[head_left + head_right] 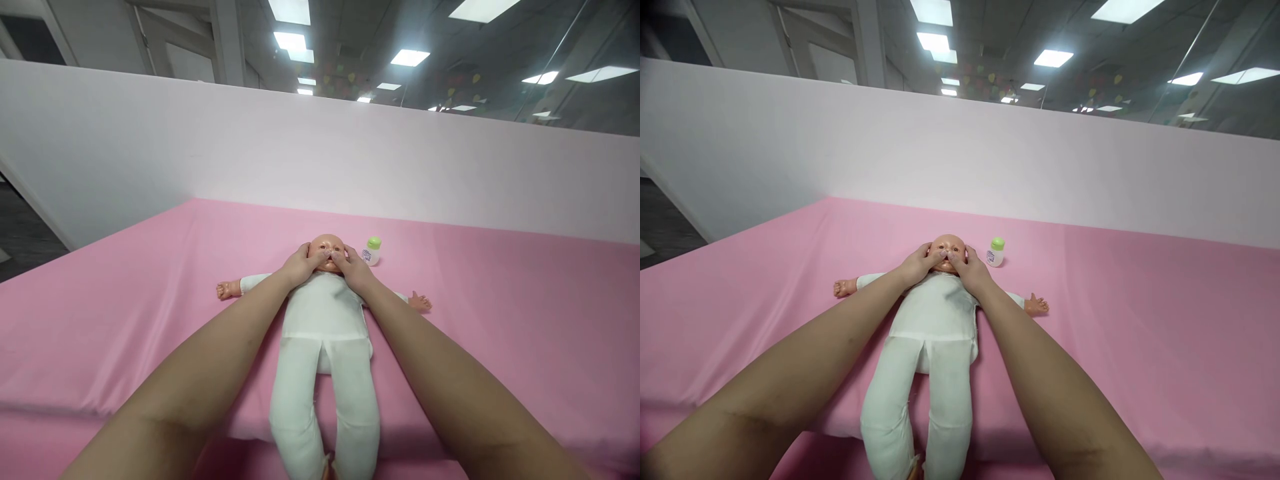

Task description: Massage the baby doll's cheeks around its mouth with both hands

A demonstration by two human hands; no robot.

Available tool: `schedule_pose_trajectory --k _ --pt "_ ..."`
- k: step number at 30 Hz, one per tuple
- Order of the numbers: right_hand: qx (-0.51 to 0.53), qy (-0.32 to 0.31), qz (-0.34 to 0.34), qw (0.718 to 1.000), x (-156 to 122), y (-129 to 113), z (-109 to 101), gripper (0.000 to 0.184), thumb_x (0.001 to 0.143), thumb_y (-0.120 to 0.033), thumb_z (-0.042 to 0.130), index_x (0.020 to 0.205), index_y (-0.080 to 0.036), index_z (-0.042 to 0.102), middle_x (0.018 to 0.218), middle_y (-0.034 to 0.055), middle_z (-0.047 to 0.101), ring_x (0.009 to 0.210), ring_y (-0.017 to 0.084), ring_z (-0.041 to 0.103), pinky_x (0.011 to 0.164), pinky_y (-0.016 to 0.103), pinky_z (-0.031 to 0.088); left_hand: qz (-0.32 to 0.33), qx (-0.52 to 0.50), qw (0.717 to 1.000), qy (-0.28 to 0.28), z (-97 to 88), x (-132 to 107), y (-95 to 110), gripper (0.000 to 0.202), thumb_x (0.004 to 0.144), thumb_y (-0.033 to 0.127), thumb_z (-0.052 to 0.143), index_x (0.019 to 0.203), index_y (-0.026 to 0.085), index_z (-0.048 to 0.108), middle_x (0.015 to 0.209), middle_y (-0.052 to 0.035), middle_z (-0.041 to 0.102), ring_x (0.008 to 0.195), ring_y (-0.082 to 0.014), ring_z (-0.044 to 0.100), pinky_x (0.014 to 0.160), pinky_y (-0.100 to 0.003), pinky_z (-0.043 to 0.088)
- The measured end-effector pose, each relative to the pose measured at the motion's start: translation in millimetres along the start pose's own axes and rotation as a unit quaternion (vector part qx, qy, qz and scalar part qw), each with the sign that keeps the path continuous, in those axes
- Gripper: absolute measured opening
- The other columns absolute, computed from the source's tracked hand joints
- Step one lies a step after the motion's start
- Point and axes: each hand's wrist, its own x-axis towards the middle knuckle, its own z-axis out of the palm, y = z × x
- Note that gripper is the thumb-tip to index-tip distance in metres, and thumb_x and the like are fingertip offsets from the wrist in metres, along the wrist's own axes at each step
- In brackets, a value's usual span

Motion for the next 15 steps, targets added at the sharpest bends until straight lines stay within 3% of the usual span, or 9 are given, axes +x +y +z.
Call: schedule_pose_trajectory --k 4,15 --pt "0.004 0.004 0.005 1.0 -2.1 -2.9 -0.5 0.093 0.113 -0.082 0.082 0.188 -0.029 0.067 0.181 0.0171 0.082 0.167 0.043 0.08 0.148 0.06 0.058 0.0 0.001 1.0 0.001 0.4 0.8 0.0 0.097 0.102 0.094 0.091 0.172 0.029 0.073 0.181 -0.0205 0.083 0.165 -0.0501 0.08 0.134 -0.058 0.064" --pt "-0.007 0.001 0.003 1.0 3.0 6.0 -0.5 0.104 0.114 -0.09 0.077 0.193 -0.025 0.06 0.184 0.0187 0.079 0.168 0.041 0.078 0.15 0.061 0.055 -0.005 -0.003 1.0 -0.003 -0.5 6.2 -8.8 0.108 0.098 0.101 0.091 0.177 0.029 0.072 0.183 -0.0206 0.082 0.165 -0.0471 0.081 0.131 -0.055 0.063"
